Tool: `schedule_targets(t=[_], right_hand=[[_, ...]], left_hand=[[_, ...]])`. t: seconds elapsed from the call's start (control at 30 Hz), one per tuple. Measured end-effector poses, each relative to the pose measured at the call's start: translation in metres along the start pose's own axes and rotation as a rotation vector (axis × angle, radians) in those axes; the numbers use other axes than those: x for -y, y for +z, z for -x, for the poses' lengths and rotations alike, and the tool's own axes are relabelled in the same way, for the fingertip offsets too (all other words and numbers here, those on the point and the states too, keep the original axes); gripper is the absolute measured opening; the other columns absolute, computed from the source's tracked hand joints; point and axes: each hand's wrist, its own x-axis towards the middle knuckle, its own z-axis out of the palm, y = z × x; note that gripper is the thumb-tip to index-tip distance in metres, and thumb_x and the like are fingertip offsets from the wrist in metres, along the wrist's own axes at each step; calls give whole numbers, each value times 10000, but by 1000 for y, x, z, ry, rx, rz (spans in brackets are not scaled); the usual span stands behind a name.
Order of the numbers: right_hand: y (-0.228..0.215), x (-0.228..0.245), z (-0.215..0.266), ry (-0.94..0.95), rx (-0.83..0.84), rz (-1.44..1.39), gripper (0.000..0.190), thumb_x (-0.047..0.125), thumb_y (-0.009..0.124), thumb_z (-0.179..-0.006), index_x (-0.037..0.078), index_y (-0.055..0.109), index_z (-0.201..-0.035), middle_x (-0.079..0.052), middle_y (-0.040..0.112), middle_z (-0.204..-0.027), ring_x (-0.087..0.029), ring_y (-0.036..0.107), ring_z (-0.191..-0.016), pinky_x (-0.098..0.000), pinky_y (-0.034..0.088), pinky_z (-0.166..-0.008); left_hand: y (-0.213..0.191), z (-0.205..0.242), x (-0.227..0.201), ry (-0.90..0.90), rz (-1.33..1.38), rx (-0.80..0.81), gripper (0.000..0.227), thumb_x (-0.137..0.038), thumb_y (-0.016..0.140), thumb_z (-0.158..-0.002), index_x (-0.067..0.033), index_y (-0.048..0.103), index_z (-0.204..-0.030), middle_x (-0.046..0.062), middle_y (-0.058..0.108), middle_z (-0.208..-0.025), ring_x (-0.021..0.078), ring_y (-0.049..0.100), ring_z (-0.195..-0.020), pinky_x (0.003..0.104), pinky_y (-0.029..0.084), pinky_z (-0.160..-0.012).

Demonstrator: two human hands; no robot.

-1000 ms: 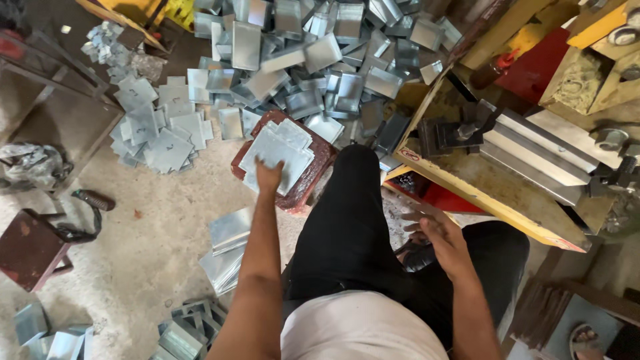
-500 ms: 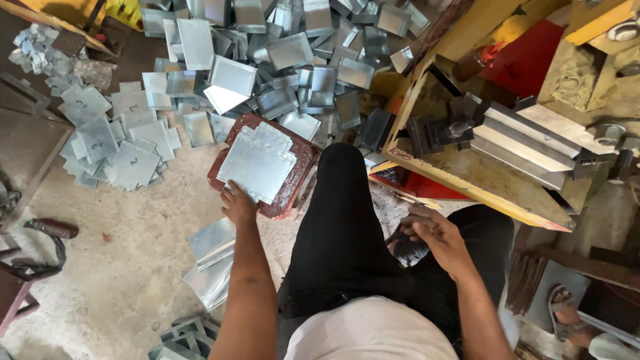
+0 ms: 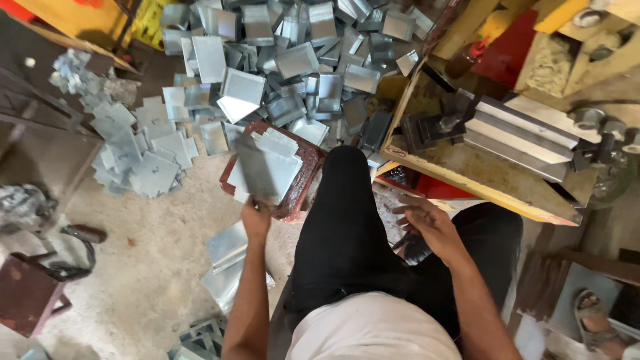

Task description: The person sits on the floor in a workshop and repeatedly places flat metal sheets into a hydraulic press machine. They operate the press to shape the metal, then remove the finished pieces and stack them on a wooden board to their left. The process is repeated continuously with a pile of raw metal sheets nearby.

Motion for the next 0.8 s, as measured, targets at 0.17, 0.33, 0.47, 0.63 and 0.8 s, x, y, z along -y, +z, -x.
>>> schedule_targets(t=[0.17,0.33,0.47,0.63,0.8], right_hand=[[-12,-9,8,-129,-34,-140,327,206,594,-1024,14,635,-1285,-117,751,-1164,-188,704,-1004,-326,577,-860],[-19,-17,15,-237,-43,-115,356,236,597,-1029,27,637,-1315,-135,750,-1164,-212,717,-1004,-360,595,-858],[-25,-1,31,-301,42,-182,533,260,578,-988,102,462,-1483,-120,724,-1231,-195,713,-1032,-340,583,-859],[-41,-4,59,-414,-13,-277,586,248,637,-998,30,428,-1500,-157,748,-1145,-218,724,-959,-349,593,-820],[-61,-51,77,-330,-330,-208,533,250,622,-1053,-36,559,-1498,-173,710,-876,-226,665,-788,-353,544,-735]], left_hand=[[-33,11,-91,-239,1079,143,561,62,534,-941,49,320,-1459,191,535,-1168,405,746,-895,531,639,-884],[-37,80,-201,26,1133,458,596,129,589,-926,76,333,-1461,233,555,-1269,328,689,-905,606,596,-919],[-14,122,-250,0,967,655,637,100,589,-860,18,349,-1444,188,589,-1345,336,719,-1092,588,608,-864],[33,159,-264,-16,891,947,525,76,625,-914,76,443,-1406,233,703,-1152,378,729,-1040,593,618,-889],[67,186,-247,164,565,851,372,11,661,-921,4,526,-1267,218,683,-1065,344,694,-913,484,610,-768]])
